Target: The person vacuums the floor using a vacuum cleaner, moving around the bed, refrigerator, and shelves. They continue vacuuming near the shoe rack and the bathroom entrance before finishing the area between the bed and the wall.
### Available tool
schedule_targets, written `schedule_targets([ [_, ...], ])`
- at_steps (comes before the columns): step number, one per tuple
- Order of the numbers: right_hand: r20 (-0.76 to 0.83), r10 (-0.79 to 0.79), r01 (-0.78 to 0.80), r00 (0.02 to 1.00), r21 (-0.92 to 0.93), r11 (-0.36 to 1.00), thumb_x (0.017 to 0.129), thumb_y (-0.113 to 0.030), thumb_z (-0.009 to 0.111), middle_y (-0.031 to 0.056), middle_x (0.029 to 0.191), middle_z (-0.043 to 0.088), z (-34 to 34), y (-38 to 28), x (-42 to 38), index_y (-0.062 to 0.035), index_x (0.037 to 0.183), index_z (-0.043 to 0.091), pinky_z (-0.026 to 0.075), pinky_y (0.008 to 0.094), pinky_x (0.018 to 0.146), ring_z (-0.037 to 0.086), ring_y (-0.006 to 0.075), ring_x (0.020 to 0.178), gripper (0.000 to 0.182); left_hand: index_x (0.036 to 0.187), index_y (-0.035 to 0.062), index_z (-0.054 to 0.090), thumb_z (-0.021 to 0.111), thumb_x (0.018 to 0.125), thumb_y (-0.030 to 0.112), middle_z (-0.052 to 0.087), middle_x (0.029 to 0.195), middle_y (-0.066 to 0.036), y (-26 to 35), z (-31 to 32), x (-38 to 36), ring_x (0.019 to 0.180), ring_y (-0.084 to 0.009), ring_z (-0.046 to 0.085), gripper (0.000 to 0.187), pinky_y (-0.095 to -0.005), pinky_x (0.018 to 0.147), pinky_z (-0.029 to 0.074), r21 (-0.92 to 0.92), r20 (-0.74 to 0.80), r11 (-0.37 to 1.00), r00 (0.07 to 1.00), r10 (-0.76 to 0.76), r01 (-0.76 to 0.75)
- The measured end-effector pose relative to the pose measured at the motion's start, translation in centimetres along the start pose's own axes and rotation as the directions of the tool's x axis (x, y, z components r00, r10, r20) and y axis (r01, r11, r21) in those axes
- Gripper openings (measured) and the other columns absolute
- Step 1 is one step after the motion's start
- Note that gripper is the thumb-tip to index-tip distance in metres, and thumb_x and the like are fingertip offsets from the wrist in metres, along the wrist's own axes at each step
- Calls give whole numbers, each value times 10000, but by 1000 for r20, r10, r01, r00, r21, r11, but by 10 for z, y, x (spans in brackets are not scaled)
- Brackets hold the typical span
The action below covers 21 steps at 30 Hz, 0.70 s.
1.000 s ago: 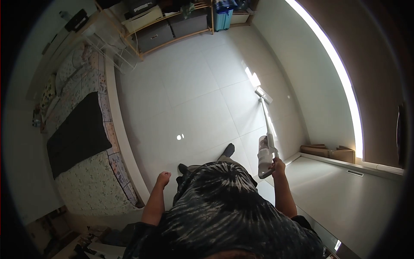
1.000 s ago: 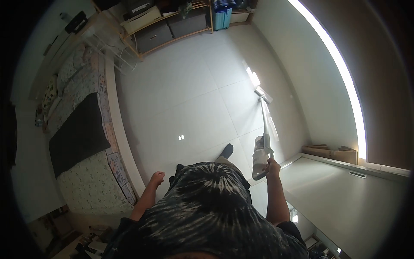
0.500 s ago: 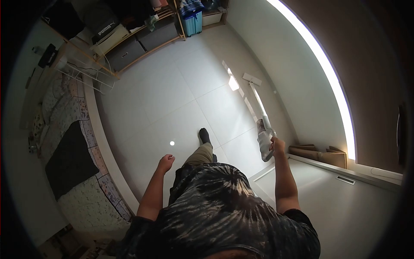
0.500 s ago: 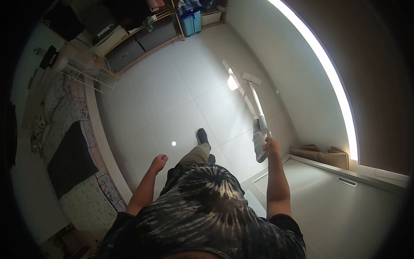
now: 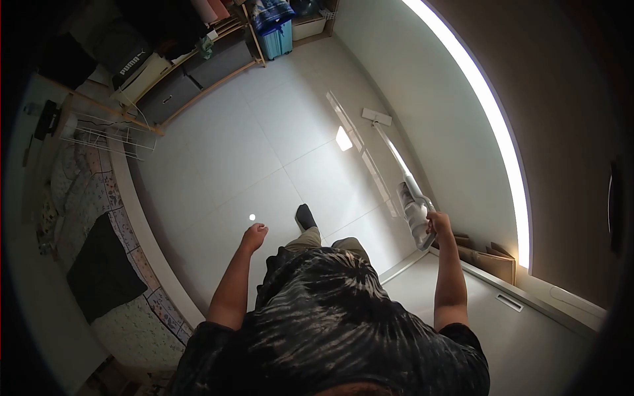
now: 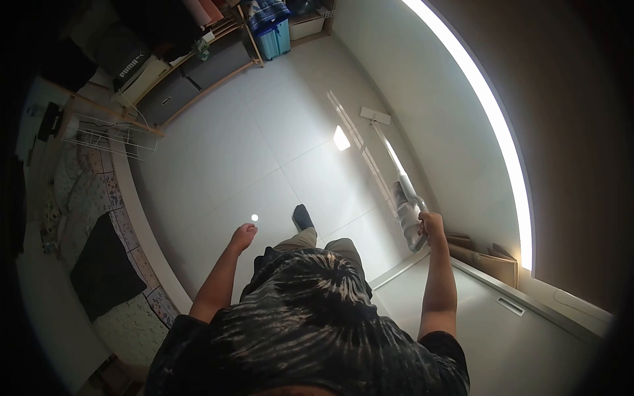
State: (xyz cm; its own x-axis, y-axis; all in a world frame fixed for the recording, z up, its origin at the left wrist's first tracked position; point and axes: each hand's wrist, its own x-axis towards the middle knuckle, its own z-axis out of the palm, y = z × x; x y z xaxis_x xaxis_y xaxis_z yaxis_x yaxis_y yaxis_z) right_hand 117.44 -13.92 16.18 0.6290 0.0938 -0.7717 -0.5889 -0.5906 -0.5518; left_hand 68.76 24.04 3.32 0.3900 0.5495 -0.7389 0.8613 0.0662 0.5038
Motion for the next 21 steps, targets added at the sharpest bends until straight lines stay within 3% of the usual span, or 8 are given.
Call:
schedule_targets([
  [6,-24,-42,38,999,-133,990,705,-80,568,38,498,435,-52,-7,29,-1,713,527,368,335,358,402,152,352,90,1148,7,562,555,871,316,649,1038,-158,55,-7,4,984,-256,616,414,-343,863,466,-46,-97,998,995,40,-45],
  [10,21,-24,28,999,-207,978,697,-80,568,38,497,445,-83,-16,43,28,748,545,368,322,358,403,149,343,121,1135,7,572,558,866,318,647,1044,-163,25,27,-5,984,-265,616,412,-344,863,468,-68,-90,995,993,-78,72],
  [12,16,-151,143,988,-416,898,689,-82,567,38,502,447,-88,-18,50,52,761,553,363,322,355,410,148,345,153,1124,5,579,568,851,326,644,1052,-170,17,46,-26,988,-279,616,422,-355,862,472,3,-116,998,991,-64,65],
  [14,9,-148,139,989,-409,902,679,-87,564,39,502,440,-100,-19,56,65,755,556,362,320,356,422,148,356,170,1093,2,598,580,833,336,643,1053,-178,3,72,-43,994,-295,613,424,-370,868,471,101,-100,986,987,-126,136],
  [17,34,-77,84,996,-271,959,674,-88,563,39,502,439,-125,-13,46,58,737,558,364,312,359,427,147,364,159,1046,-5,625,592,818,352,644,1043,-190,-29,120,-54,993,-314,611,425,-384,877,468,-9,-67,974,972,-225,225],
  [21,15,-25,28,1000,-244,969,682,-81,570,36,488,436,-178,32,18,29,709,548,352,301,351,416,141,357,115,1075,-8,617,598,812,365,643,1044,-195,-4,170,-75,995,-310,612,457,-378,877,468,-14,18,974,974,-224,225],
])
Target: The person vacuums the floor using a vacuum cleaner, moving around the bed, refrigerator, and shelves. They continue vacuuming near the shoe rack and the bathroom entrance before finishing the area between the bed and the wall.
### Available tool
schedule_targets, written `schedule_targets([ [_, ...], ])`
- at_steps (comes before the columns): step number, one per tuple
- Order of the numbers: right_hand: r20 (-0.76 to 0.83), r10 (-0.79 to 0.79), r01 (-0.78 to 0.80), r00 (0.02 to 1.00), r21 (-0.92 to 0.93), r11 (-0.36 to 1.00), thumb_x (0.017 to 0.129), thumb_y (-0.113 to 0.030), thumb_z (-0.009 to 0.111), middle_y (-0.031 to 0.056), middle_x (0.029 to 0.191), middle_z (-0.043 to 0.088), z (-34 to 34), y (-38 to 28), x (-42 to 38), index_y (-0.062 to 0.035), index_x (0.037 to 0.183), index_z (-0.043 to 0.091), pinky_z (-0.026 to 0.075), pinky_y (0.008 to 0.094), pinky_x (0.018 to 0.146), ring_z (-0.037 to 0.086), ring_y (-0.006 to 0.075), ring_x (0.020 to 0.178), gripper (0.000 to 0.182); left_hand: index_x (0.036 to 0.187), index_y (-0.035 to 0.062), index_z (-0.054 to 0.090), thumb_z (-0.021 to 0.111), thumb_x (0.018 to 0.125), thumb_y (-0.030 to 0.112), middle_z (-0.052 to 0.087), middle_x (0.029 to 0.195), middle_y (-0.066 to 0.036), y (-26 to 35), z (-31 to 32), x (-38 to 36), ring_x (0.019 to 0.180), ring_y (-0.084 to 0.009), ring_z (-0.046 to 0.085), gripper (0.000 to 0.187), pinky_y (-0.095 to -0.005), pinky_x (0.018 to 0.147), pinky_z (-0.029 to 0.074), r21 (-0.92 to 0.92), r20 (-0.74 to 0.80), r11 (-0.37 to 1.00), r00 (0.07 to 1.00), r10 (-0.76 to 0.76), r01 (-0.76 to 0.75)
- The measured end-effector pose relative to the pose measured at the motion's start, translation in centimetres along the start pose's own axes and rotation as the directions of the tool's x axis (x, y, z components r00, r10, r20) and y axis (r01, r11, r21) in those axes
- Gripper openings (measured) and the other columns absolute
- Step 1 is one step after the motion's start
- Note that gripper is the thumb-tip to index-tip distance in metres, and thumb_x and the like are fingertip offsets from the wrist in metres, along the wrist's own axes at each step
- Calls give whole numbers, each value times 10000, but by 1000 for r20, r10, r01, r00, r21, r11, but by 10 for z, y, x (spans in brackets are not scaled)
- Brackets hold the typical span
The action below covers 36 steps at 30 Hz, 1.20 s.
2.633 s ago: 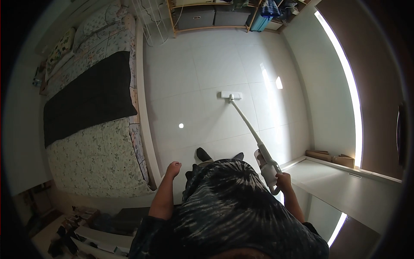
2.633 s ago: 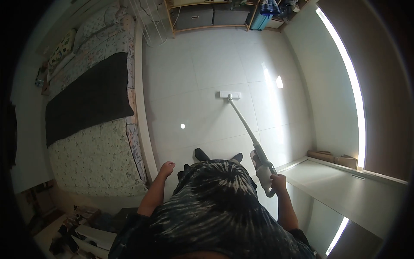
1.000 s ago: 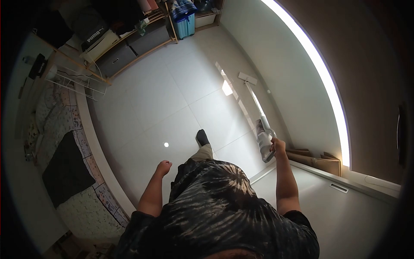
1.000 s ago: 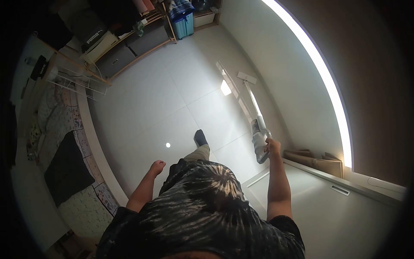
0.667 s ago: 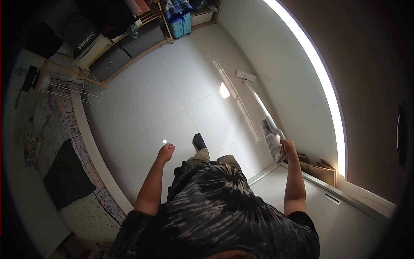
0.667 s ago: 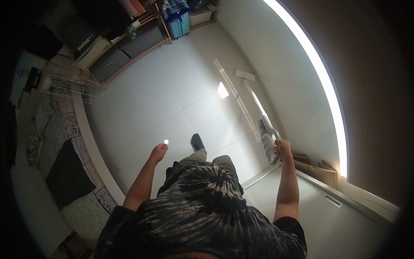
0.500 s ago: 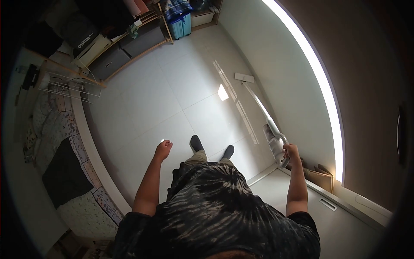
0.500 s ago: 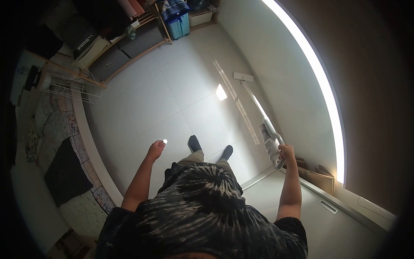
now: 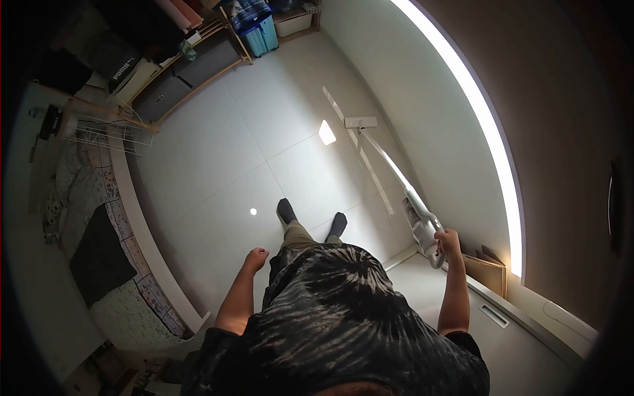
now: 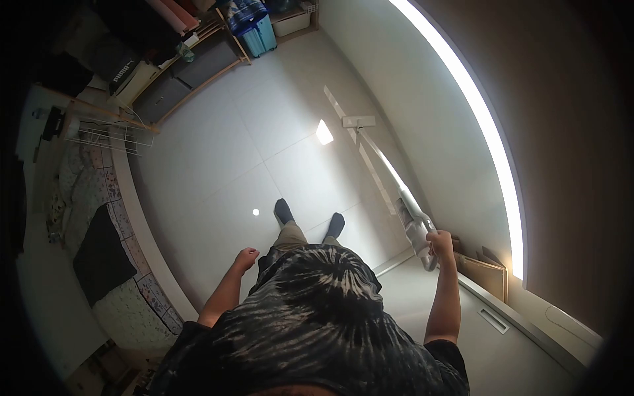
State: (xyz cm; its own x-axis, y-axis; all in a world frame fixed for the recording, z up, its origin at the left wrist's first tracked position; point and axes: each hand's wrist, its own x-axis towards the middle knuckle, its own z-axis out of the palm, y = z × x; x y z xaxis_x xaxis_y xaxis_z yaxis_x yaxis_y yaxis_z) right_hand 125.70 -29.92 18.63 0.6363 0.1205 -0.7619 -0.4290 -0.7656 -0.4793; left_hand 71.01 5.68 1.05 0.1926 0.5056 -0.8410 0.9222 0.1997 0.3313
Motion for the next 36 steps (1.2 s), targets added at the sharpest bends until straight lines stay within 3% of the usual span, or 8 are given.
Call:
schedule_targets([
  [6,-30,135,-133,990,63,989,685,-77,580,36,486,442,-69,100,-73,2,686,541,348,300,351,411,135,356,88,1087,-9,609,592,819,363,643,1051,-191,65,41,8,995,-300,615,459,-370,871,471,79,28,987,990,135,-137],
  [13,-90,234,-230,968,51,972,681,-84,587,41,454,429,-116,161,-126,1,661,525,323,304,327,384,142,318,107,1096,-3,597,583,841,332,653,1039,-163,160,47,10,975,-260,625,422,-342,855,476,40,5,965,966,260,-260],
  [20,-71,233,-212,970,220,952,682,-79,584,38,463,431,-126,169,-121,4,674,517,316,297,319,368,138,312,108,1114,11,591,576,844,346,651,1047,-155,155,61,4,991,-260,620,430,-340,872,470,47,6,966,967,256,-256],
  [23,-30,200,-191,979,180,965,660,-62,587,33,477,437,-130,162,-113,7,680,526,329,293,339,389,123,338,94,1118,17,594,580,828,375,645,1063,-163,132,62,-1,1010,-278,611,462,-354,882,466,86,0,971,974,225,-224],
  [26,-5,56,-56,998,-92,994,647,-77,563,34,511,471,-128,157,-94,28,746,561,352,285,344,433,115,366,144,1109,8,604,580,809,370,634,1080,-180,100,62,-3,1030,-302,600,470,-372,892,464,169,12,969,983,183,-183],
  [29,51,-9,16,999,-139,990,651,-83,567,33,517,481,-124,128,-77,26,748,566,358,280,342,447,113,372,147,1104,4,605,577,809,360,636,1074,-180,80,59,-14,1022,-303,603,463,-373,890,465,151,-48,972,981,188,-179],
  [34,94,-194,213,977,-298,931,628,-109,594,86,605,580,-117,108,-20,54,777,613,456,322,515,553,168,514,222,1104,4,605,575,815,351,640,1063,-179,67,59,-36,1014,-301,607,453,-373,883,469,102,-98,986,985,140,-130],
  [36,118,-277,301,954,-388,871,631,-116,597,100,603,581,-109,92,-4,54,778,614,463,332,526,557,177,519,225,1108,4,602,581,816,352,640,1064,-178,66,60,-46,1011,-300,608,455,-374,881,470,72,-124,990,983,133,-125],
])
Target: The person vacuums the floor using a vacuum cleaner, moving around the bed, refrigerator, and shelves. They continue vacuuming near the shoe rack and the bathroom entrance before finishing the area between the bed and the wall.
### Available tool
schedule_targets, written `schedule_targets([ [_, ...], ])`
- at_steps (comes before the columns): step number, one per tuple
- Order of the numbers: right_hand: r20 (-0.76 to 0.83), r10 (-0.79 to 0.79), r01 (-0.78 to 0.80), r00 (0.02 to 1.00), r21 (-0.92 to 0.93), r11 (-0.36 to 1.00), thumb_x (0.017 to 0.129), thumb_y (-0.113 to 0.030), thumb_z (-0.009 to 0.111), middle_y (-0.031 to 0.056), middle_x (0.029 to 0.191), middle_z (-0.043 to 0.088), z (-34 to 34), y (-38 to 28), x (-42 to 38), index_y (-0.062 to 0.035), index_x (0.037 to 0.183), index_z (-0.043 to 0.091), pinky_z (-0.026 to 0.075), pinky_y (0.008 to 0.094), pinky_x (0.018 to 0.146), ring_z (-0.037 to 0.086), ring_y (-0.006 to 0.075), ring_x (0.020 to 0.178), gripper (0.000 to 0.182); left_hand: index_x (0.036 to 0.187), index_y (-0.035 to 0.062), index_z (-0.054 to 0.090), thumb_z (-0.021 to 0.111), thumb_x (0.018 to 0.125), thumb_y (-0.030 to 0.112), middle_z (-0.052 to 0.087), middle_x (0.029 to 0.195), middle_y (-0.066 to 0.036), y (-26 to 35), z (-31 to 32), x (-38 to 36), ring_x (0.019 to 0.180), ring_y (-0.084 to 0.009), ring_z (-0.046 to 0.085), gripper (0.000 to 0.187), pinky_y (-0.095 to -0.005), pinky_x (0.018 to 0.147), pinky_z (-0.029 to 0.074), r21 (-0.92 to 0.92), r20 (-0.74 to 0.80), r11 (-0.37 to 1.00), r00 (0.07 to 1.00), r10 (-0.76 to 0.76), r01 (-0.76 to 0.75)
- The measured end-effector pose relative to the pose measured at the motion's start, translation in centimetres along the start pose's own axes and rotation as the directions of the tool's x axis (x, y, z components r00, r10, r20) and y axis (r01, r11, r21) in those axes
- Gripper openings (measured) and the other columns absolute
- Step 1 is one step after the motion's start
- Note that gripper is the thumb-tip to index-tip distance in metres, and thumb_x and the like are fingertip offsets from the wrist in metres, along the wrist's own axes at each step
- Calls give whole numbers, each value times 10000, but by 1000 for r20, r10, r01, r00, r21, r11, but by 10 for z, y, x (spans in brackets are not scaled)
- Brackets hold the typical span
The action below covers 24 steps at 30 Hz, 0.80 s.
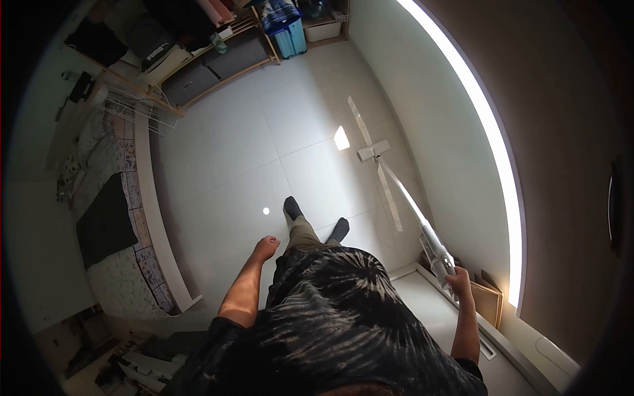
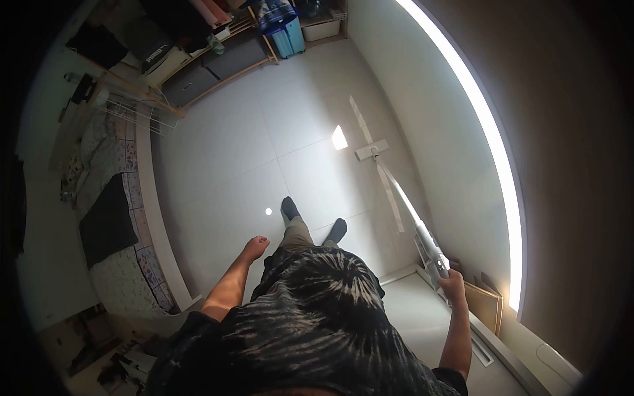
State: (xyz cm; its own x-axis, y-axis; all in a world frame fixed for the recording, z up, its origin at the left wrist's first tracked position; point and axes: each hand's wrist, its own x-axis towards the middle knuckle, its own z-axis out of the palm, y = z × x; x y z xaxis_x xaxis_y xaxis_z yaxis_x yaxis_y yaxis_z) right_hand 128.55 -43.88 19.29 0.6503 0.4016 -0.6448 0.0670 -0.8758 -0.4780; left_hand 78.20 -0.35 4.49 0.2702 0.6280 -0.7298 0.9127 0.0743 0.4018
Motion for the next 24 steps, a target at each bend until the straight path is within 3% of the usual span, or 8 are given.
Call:
schedule_targets([
  [2,3,-113,112,994,-174,978,642,-131,611,174,620,591,0,-14,19,59,793,618,482,371,571,593,239,545,243,1111,3,600,584,816,355,639,1067,-177,-5,1,-7,1012,-300,608,459,-374,881,470,-14,-16,1000,1000,-12,12],
  [5,23,-196,193,980,-322,927,640,-117,611,200,650,610,-6,-65,25,66,794,619,484,362,609,616,264,594,239,1118,3,593,592,819,362,636,1073,-177,-25,0,-14,1012,-300,608,467,-373,882,469,-23,-37,999,999,-28,27],
  [6,34,-224,222,974,-346,912,640,-122,618,229,668,605,-5,-70,33,63,789,616,484,377,623,628,303,621,237,1118,3,592,591,822,363,636,1073,-177,-28,-1,-19,1011,-299,608,466,-372,884,468,-44,-47,998,998,-52,50],
  [11,155,-268,309,951,-459,833,638,-130,637,230,748,627,-1,-107,54,45,835,625,486,391,656,640,318,697,264,1110,0,595,592,826,362,637,1072,-176,-57,0,-40,1011,-295,609,460,-365,889,467,-148,-98,979,983,-156,141],
  [13,205,-315,376,927,-484,790,633,-142,634,244,800,629,8,-125,57,34,871,632,491,411,713,628,375,774,296,1104,0,598,593,826,360,638,1069,-175,-72,8,-48,1007,-294,610,455,-365,885,468,-177,-106,972,979,-174,153],
  [19,377,-332,497,864,-539,680,627,-172,664,213,854,645,40,-191,52,-13,907,650,496,412,733,629,361,814,322,1059,2,613,604,823,359,650,1025,-167,-109,30,-78,976,-285,617,428,-362,846,479,-305,-145,942,971,-190,138],
  [24,569,-376,680,732,-572,458,609,-172,672,221,827,638,95,-257,43,6,854,635,502,420,726,626,368,799,305,1095,4,603,587,833,373,637,1066,-180,-156,35,-105,1010,-301,607,453,-367,871,471,-391,-166,904,952,-257,176],
])
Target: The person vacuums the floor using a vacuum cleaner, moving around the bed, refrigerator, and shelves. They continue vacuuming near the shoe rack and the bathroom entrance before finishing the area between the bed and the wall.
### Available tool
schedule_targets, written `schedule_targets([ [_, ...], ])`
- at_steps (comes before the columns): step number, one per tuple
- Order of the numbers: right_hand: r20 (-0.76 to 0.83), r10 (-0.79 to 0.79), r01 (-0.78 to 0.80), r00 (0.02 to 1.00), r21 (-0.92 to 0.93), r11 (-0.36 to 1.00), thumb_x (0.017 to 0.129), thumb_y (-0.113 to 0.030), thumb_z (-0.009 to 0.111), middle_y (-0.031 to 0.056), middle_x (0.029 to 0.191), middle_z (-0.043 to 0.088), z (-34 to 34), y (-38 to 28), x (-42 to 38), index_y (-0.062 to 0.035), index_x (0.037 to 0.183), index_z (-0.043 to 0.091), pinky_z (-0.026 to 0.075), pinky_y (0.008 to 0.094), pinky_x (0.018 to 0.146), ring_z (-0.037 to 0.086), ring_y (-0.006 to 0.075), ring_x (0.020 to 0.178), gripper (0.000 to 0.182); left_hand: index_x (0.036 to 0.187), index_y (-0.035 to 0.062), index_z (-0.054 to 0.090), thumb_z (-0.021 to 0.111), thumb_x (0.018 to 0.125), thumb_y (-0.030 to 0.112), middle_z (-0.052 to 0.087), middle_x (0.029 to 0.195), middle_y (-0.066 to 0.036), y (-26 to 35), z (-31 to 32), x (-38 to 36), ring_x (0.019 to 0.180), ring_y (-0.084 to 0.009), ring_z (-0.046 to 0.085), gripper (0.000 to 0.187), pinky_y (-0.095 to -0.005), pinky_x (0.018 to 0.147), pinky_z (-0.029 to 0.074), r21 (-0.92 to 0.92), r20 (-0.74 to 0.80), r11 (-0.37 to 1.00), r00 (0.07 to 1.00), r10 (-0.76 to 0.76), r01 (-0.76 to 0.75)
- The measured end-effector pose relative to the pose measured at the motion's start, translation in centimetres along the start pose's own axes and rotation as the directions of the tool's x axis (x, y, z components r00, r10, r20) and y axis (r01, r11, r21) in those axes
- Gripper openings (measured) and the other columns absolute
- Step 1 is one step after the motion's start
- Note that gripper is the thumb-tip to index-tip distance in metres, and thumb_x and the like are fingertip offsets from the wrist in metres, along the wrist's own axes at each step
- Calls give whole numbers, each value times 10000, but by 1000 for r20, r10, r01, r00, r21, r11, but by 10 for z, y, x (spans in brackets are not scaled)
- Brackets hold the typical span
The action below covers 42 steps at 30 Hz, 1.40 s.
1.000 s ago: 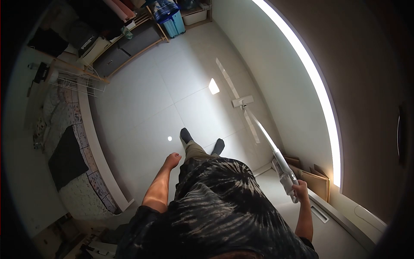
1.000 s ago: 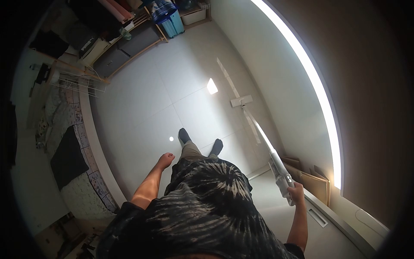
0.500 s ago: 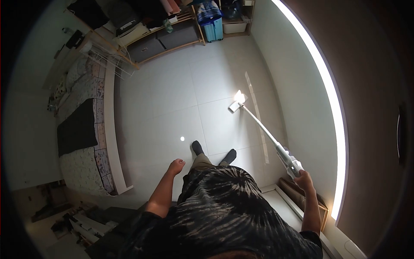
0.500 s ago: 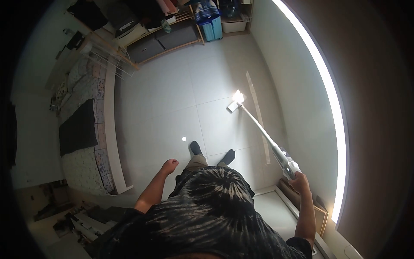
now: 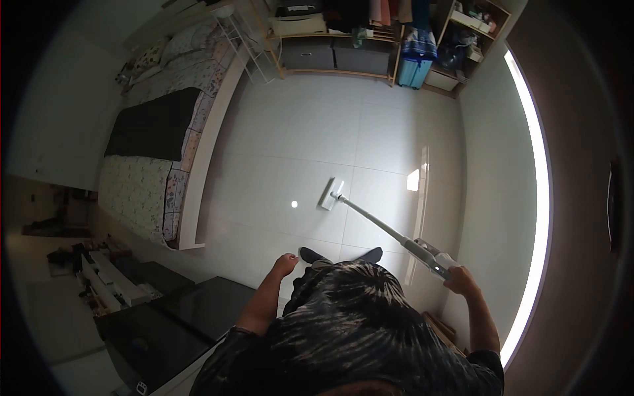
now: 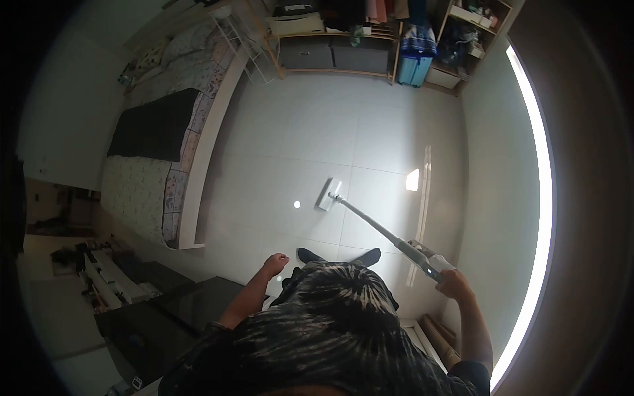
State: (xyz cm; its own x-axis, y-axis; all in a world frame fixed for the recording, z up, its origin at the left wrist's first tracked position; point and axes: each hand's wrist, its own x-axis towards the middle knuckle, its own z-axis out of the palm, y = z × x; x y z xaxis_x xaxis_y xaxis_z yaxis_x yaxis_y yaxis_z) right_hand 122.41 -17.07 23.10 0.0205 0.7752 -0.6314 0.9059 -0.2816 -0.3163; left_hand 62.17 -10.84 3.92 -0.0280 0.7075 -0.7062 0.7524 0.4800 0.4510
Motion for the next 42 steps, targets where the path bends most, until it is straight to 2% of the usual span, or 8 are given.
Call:
schedule_targets([
  [15,218,-332,397,918,-473,786,625,-220,639,190,874,651,-5,-313,138,-32,894,639,502,427,782,621,358,862,328,1130,15,588,570,840,376,623,1106,-183,-237,-76,-89,1041,-317,591,463,-377,901,455,-436,-137,855,919,-370,280],
  [23,421,-403,583,813,-564,585,653,-207,630,195,899,643,-6,-499,199,-22,915,642,508,399,779,625,334,882,321,851,-18,650,563,810,358,633,955,-220,-315,-18,-127,902,-335,607,388,-395,793,472,-700,-234,676,820,-523,232],
  [25,455,-424,622,783,-570,537,652,-200,628,197,897,642,2,-540,214,-19,907,641,506,400,761,626,332,872,312,951,2,649,581,818,359,647,983,-190,-317,9,-132,936,-325,607,387,-395,818,469,-845,-176,494,766,-618,203],
  [27,467,-487,674,738,-559,484,630,-204,636,194,832,646,14,-583,233,-10,858,636,503,403,744,627,345,807,299,1000,8,643,596,818,356,652,999,-173,-315,29,-138,950,-310,610,396,-390,829,469,-834,-152,495,760,-631,244],
  [35,600,-513,787,614,-515,339,625,-217,660,213,862,653,87,-754,284,-3,928,651,509,404,747,641,344,813,371,1047,-7,630,588,827,357,648,1018,-192,-266,-15,-167,967,-299,611,427,-384,846,464,-946,79,143,634,-769,291],
  [38,658,-520,836,545,-471,280,631,-235,665,218,868,655,116,-813,292,2,905,662,512,398,748,642,348,817,362,1104,-11,599,578,845,345,634,1061,-181,-292,-24,-148,960,-274,608,441,-366,853,460,-945,-56,236,597,-800,228],
  [39,683,-511,852,521,-454,262,633,-244,669,218,864,656,125,-829,295,3,895,666,514,396,747,643,352,814,359,1112,-17,589,576,849,329,636,1048,-171,-284,-45,-150,925,-263,609,435,-365,842,463,-993,-57,106,553,-831,57],
  [42,675,-541,861,502,-451,235,629,-263,692,224,838,656,155,-875,286,20,869,668,514,402,738,645,357,793,372,1121,-21,580,579,845,316,644,1011,-163,-275,-102,-147,884,-240,612,436,-351,804,476,-996,38,-76,509,-860,-55],
])
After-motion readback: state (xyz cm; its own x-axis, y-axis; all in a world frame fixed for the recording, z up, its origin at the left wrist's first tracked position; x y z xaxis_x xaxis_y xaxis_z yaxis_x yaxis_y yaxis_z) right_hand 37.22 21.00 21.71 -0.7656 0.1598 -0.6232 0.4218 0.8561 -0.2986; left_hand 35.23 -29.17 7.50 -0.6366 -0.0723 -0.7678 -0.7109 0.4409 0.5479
